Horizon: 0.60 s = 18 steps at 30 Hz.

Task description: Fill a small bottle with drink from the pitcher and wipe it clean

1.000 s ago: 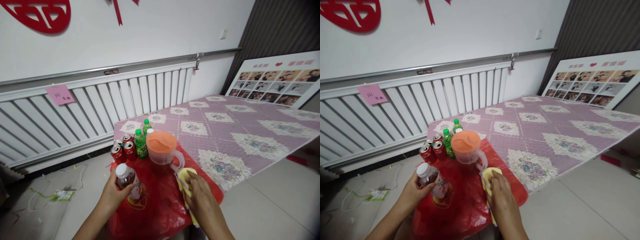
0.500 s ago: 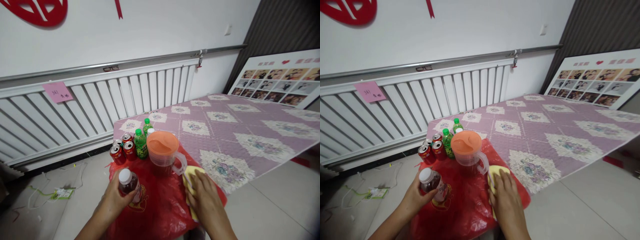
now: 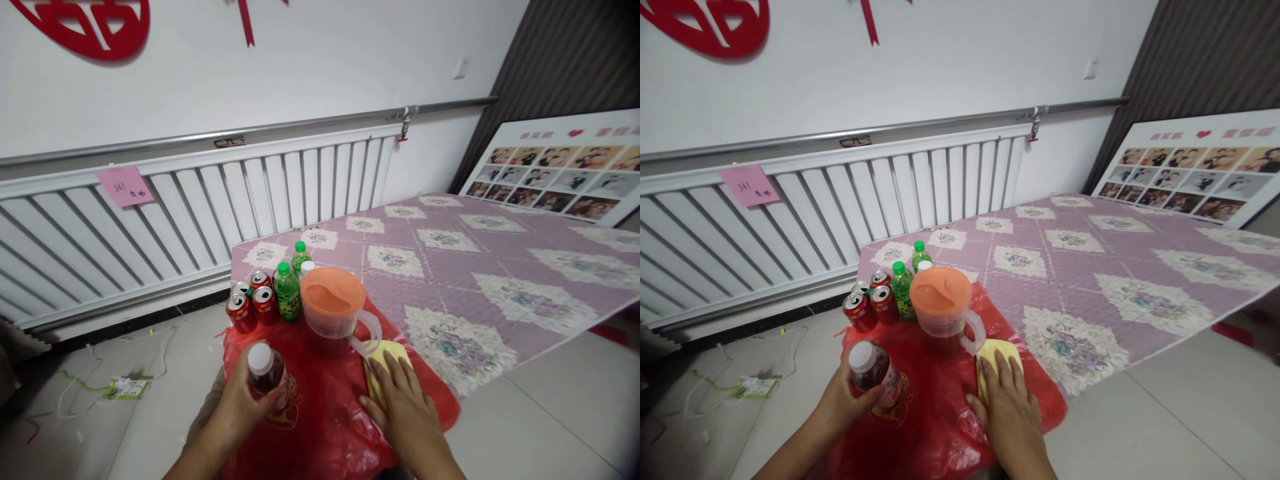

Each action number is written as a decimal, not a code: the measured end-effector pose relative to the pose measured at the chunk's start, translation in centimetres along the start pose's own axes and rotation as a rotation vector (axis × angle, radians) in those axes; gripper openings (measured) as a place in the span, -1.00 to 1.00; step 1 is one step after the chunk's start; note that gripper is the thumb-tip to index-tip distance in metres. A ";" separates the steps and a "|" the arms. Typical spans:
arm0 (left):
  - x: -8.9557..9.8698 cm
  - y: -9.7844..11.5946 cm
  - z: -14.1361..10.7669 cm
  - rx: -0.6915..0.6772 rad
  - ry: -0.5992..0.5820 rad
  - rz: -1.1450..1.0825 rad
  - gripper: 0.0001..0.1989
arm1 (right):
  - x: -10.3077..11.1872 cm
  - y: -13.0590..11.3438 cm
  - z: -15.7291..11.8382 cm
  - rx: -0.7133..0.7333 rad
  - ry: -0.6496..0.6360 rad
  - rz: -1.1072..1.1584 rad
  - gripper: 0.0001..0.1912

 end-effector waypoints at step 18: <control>0.1 0.3 -0.1 -0.008 0.030 0.032 -0.42 | 2.3 -0.8 -1.0 -0.010 0.070 0.026 -0.48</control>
Point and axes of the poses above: each hand's wrist, its own z-axis towards the middle knuckle, its own x-axis out of the back of the hand, y = z × x, the point moved 7 cm from there along z, towards the middle knuckle, and after that the axes turned 13 degrees about -y, right-handed, at the moved point
